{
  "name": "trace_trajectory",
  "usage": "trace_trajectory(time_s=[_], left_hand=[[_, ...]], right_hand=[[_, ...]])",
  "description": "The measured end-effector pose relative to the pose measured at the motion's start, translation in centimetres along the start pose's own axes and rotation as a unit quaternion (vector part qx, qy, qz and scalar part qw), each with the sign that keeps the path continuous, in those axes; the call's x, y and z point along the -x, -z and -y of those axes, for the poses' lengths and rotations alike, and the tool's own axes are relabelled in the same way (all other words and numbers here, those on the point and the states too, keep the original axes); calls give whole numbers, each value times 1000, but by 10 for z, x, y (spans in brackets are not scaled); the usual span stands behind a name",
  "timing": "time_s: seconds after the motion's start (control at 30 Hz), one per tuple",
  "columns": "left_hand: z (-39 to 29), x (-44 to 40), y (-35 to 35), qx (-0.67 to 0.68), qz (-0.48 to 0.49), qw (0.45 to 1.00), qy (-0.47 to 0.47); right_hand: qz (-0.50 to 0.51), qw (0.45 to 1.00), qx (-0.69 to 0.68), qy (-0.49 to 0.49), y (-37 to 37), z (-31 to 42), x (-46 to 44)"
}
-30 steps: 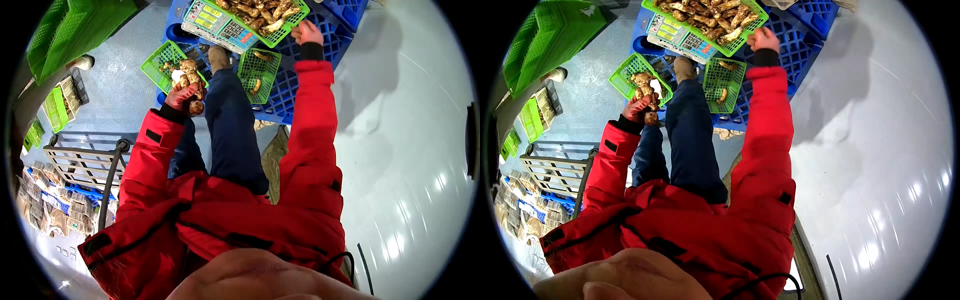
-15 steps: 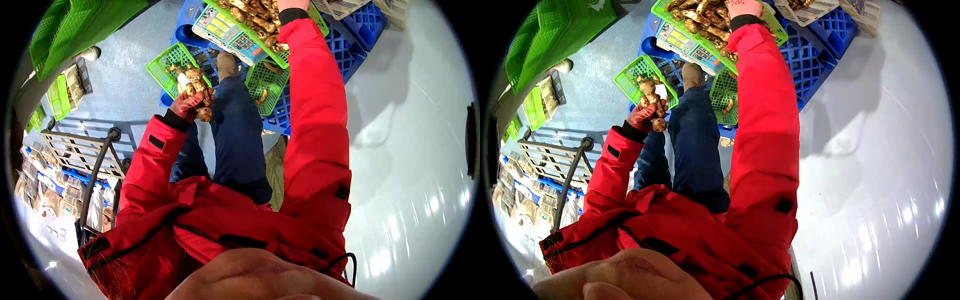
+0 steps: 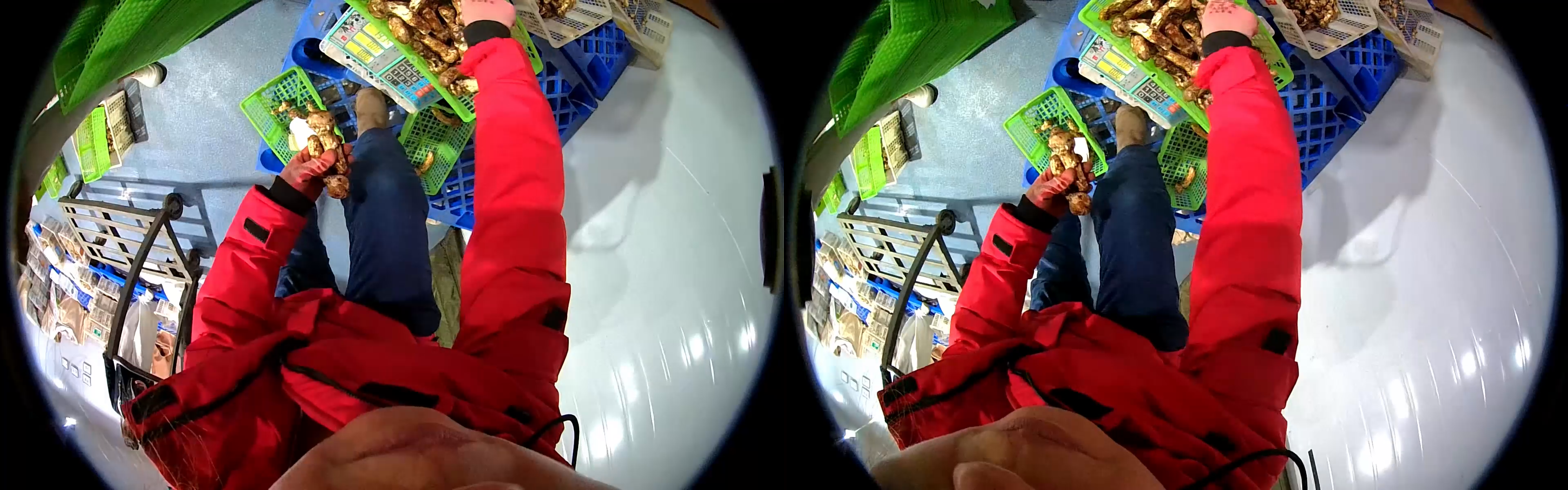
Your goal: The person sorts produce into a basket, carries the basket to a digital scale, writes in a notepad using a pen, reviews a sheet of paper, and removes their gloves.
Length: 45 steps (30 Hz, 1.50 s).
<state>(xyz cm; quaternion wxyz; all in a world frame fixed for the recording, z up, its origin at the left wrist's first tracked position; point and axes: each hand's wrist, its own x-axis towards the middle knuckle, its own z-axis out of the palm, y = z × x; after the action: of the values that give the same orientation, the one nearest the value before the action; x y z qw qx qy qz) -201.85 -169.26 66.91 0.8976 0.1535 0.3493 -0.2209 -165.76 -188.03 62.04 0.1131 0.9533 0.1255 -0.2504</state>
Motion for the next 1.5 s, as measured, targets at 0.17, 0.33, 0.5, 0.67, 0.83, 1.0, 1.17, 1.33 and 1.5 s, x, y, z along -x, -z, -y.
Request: trace_trajectory(time_s=[0.17,0.33,0.5,0.67,0.83,1.0,1.17,1.33,1.5], left_hand=[[-4,2,2,-1,-5,1000,-30],[-3,8,9,13,-13,1000,-20],[2,13,19,24,2,1000,12],[8,28,24,5,12,1000,-17],[9,21,31,46,-14,999,17],[6,17,28,64,7,998,19],[6,22,29,51,-32,998,-8],[0,41,32,10,-27,1000,3],[-7,74,40,31,-37,999,3]], right_hand=[[-114,902,-416,9,18,-29,52],[-5,368,-928,-56,-2,-65,94],[-10,405,-914,-37,-46,-51,112],[-254,831,-495,-7,-51,-30,120],[-198,978,-55,29,-31,-4,41],[-206,977,52,0,-54,-8,14],[3,445,-886,127,-1,-14,132],[83,467,-875,95,-37,37,206],[193,415,-886,80,-37,119,293]])
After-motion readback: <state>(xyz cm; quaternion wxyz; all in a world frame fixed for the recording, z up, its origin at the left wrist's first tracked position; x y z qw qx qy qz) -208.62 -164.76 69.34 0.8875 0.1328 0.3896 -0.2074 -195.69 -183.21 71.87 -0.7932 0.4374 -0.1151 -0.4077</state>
